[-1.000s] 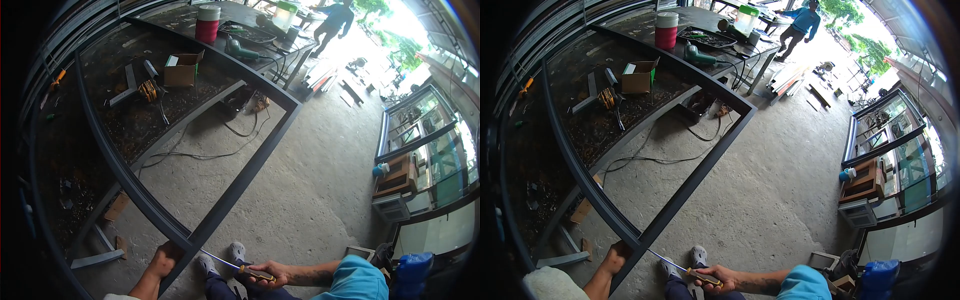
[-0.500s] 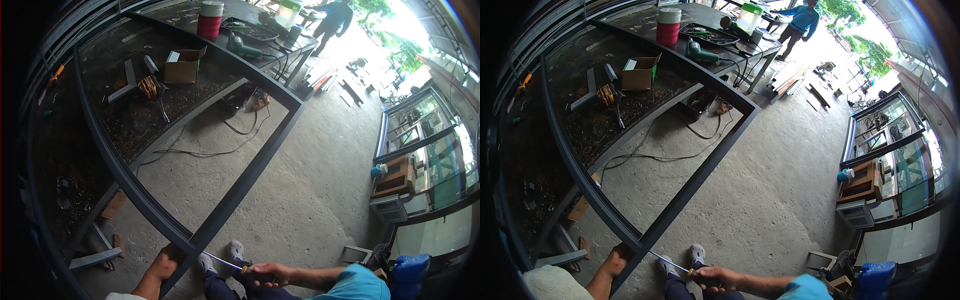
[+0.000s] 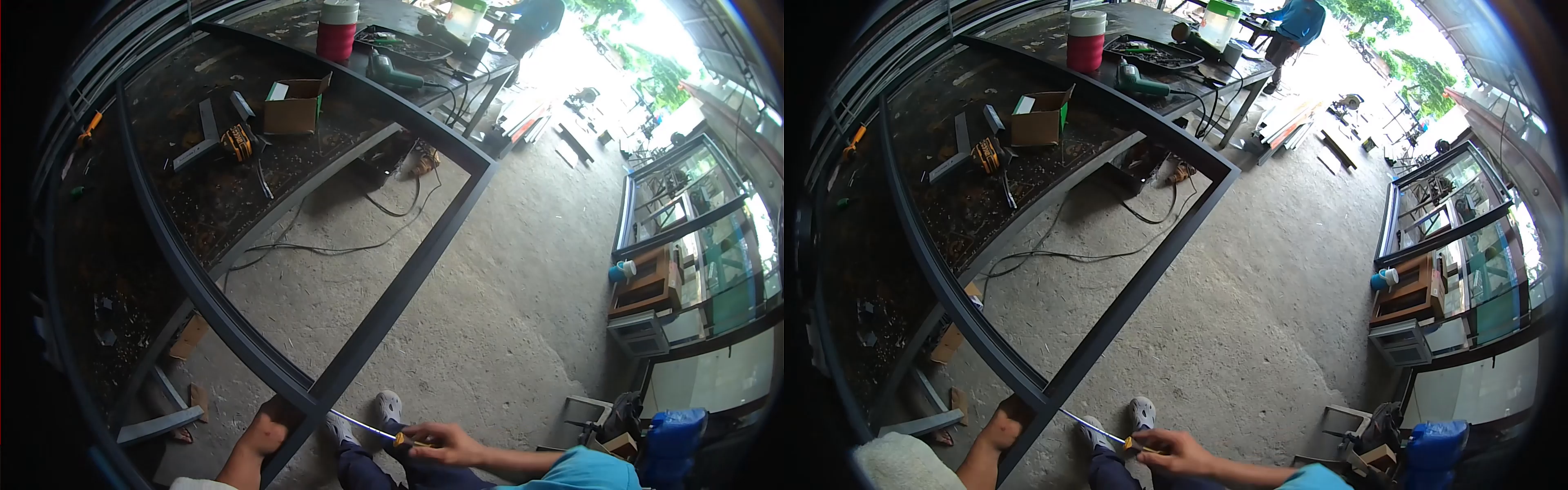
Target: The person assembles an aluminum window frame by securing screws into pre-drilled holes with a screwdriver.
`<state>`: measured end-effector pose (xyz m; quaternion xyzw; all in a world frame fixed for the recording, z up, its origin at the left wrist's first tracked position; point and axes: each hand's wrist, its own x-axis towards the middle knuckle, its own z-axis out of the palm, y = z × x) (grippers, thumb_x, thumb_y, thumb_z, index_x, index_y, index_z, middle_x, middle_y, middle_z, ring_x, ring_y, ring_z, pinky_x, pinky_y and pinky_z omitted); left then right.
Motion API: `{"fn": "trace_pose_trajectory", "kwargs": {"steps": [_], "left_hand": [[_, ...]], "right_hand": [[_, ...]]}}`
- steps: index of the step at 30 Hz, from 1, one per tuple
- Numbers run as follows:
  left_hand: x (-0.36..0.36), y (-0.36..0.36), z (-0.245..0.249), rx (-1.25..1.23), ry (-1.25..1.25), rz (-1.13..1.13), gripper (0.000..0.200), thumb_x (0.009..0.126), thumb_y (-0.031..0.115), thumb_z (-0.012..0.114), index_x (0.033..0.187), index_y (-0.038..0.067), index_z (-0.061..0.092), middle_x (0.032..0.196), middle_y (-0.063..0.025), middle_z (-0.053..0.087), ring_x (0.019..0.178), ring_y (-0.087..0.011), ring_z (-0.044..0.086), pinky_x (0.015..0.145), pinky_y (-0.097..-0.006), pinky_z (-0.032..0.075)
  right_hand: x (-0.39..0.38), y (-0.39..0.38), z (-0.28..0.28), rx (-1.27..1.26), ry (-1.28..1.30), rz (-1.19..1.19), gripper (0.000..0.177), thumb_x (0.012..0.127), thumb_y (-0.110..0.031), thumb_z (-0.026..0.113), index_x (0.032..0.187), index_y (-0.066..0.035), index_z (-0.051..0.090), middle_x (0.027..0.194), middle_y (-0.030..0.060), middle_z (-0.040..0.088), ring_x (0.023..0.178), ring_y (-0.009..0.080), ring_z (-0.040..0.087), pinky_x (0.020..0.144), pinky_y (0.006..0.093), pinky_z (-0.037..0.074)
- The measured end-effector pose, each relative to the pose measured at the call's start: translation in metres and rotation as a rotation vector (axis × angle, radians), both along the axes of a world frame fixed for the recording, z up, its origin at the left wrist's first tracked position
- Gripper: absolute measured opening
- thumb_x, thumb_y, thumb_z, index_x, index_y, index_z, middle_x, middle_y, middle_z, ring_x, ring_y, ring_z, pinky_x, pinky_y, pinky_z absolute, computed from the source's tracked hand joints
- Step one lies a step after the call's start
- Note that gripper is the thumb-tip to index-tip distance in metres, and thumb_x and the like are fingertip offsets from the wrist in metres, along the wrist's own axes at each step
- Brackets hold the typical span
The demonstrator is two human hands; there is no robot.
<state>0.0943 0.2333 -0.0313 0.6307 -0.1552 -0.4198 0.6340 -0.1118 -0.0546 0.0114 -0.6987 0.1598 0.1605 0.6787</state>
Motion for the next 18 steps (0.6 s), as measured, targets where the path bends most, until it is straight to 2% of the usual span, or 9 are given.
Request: {"fn": "trace_pose_trajectory", "kwargs": {"steps": [1,4,5,7,13,17,18], "left_hand": [[-0.001,-0.001,0.000,-0.085,0.003,0.022,0.055,0.068,-0.010,0.040,0.122,-0.005,0.049,0.118,-0.0113,0.058,0.109,-0.0209,0.055,0.095,-0.0298,0.043],[0.007,-0.007,0.007,-0.130,0.110,-0.016,0.054,0.069,-0.012,0.040,0.121,-0.004,0.050,0.117,-0.0104,0.058,0.107,-0.0188,0.055,0.094,-0.0301,0.043],[0.007,-0.005,0.007,-0.131,0.108,-0.013,0.054,0.069,-0.012,0.040,0.121,-0.004,0.050,0.117,-0.0104,0.058,0.107,-0.0188,0.055,0.094,-0.0301,0.043],[0.005,0.002,0.003,-0.150,0.034,-0.019,0.051,0.070,-0.009,0.040,0.120,-0.005,0.049,0.115,-0.0092,0.058,0.105,-0.0170,0.054,0.094,-0.0296,0.044],[0.008,0.002,-0.002,-0.080,-0.111,-0.075,0.048,0.071,-0.002,0.042,0.117,-0.006,0.051,0.111,-0.0085,0.060,0.099,-0.0163,0.056,0.089,-0.0289,0.046],[0.009,0.005,-0.007,-0.102,-0.066,-0.078,0.047,0.071,0.000,0.041,0.116,-0.006,0.052,0.109,-0.0077,0.061,0.096,-0.0162,0.057,0.087,-0.0279,0.046],[0.009,0.003,-0.006,-0.091,-0.119,-0.071,0.046,0.072,0.001,0.041,0.115,-0.006,0.053,0.108,-0.0079,0.062,0.095,-0.0159,0.057,0.086,-0.0278,0.047]], "right_hand": [[-0.002,0.006,0.006,0.000,0.003,-0.004,0.036,0.089,-0.027,0.064,0.118,-0.007,0.058,0.082,0.0050,0.066,0.065,0.0149,0.064,0.056,0.0302,0.051],[-0.008,0.017,0.012,-0.438,-0.069,-0.005,0.032,0.089,-0.025,0.065,0.116,-0.008,0.059,0.096,0.0074,0.068,0.076,0.0185,0.067,0.068,0.0305,0.055],[-0.011,0.016,0.005,-0.438,-0.071,-0.002,0.032,0.089,-0.025,0.065,0.116,-0.008,0.059,0.096,0.0074,0.068,0.076,0.0185,0.067,0.068,0.0305,0.055],[-0.008,0.010,-0.009,-0.009,0.081,-0.061,0.033,0.091,-0.031,0.061,0.115,-0.009,0.060,0.092,0.0075,0.067,0.071,0.0203,0.067,0.063,0.0335,0.055],[-0.008,0.003,-0.003,0.041,0.039,-0.028,0.030,0.090,-0.029,0.061,0.116,-0.013,0.061,0.087,0.0067,0.066,0.067,0.0205,0.065,0.062,0.0349,0.055],[-0.008,0.009,0.009,0.072,0.031,-0.018,0.029,0.090,-0.029,0.061,0.117,-0.016,0.061,0.084,0.0062,0.065,0.064,0.0206,0.064,0.061,0.0357,0.054],[-0.011,0.014,0.013,-0.239,-0.025,0.017,0.031,0.090,-0.027,0.063,0.116,-0.010,0.060,0.089,0.0059,0.065,0.069,0.0187,0.065,0.064,0.0330,0.055]]}}
